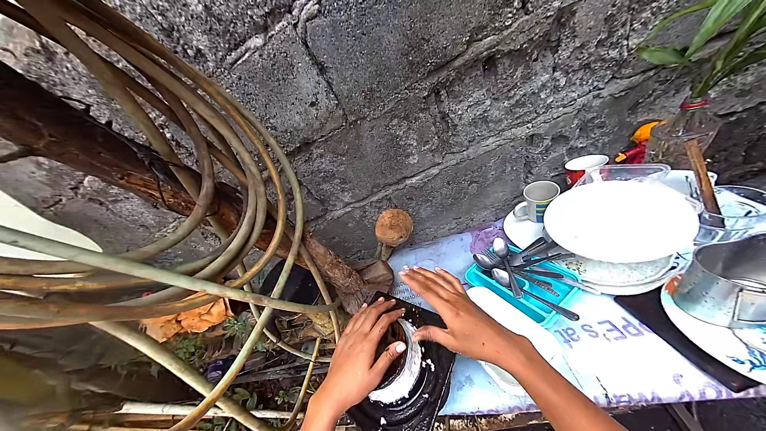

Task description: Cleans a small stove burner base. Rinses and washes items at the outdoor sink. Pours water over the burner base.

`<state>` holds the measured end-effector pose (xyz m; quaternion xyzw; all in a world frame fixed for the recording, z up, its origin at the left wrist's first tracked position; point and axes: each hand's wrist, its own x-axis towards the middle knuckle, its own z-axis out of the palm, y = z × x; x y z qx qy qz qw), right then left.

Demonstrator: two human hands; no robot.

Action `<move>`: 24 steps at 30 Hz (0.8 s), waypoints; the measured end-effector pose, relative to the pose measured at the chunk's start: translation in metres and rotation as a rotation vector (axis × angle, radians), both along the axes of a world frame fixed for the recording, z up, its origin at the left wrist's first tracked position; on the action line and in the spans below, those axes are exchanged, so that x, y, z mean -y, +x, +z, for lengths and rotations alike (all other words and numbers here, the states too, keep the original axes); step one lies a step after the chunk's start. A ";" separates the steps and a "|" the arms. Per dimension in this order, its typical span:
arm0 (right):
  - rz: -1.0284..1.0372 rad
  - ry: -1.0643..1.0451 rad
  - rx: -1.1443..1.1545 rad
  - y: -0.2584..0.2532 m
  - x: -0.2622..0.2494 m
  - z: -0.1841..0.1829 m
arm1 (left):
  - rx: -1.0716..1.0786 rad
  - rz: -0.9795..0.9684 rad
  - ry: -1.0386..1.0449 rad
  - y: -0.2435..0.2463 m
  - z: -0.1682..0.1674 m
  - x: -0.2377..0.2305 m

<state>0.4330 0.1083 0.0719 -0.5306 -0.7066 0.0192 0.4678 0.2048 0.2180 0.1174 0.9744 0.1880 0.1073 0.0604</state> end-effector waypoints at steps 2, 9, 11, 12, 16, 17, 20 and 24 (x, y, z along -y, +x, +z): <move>-0.216 -0.006 -0.134 -0.014 0.022 -0.006 | -0.003 0.003 -0.005 0.000 -0.001 0.000; 0.060 -0.282 -0.675 -0.107 0.095 -0.005 | -0.003 -0.003 -0.013 0.000 -0.001 -0.001; -0.002 -0.297 -0.549 -0.126 0.092 -0.004 | -0.010 -0.002 -0.010 -0.001 0.000 -0.001; -0.009 -0.310 -0.515 -0.132 0.089 -0.004 | -0.005 -0.005 -0.007 -0.001 -0.001 -0.001; -0.071 -0.309 -0.543 -0.147 0.081 -0.003 | 0.002 -0.004 0.001 0.001 -0.003 -0.001; -0.083 -0.299 -0.561 -0.149 0.078 -0.004 | 0.001 0.001 -0.003 0.001 -0.003 -0.001; -0.137 -0.255 -0.620 -0.156 0.069 -0.010 | -0.015 0.004 -0.028 0.002 -0.002 -0.001; -0.190 -0.221 -0.698 -0.163 0.061 -0.016 | -0.047 0.011 -0.051 0.002 0.000 0.001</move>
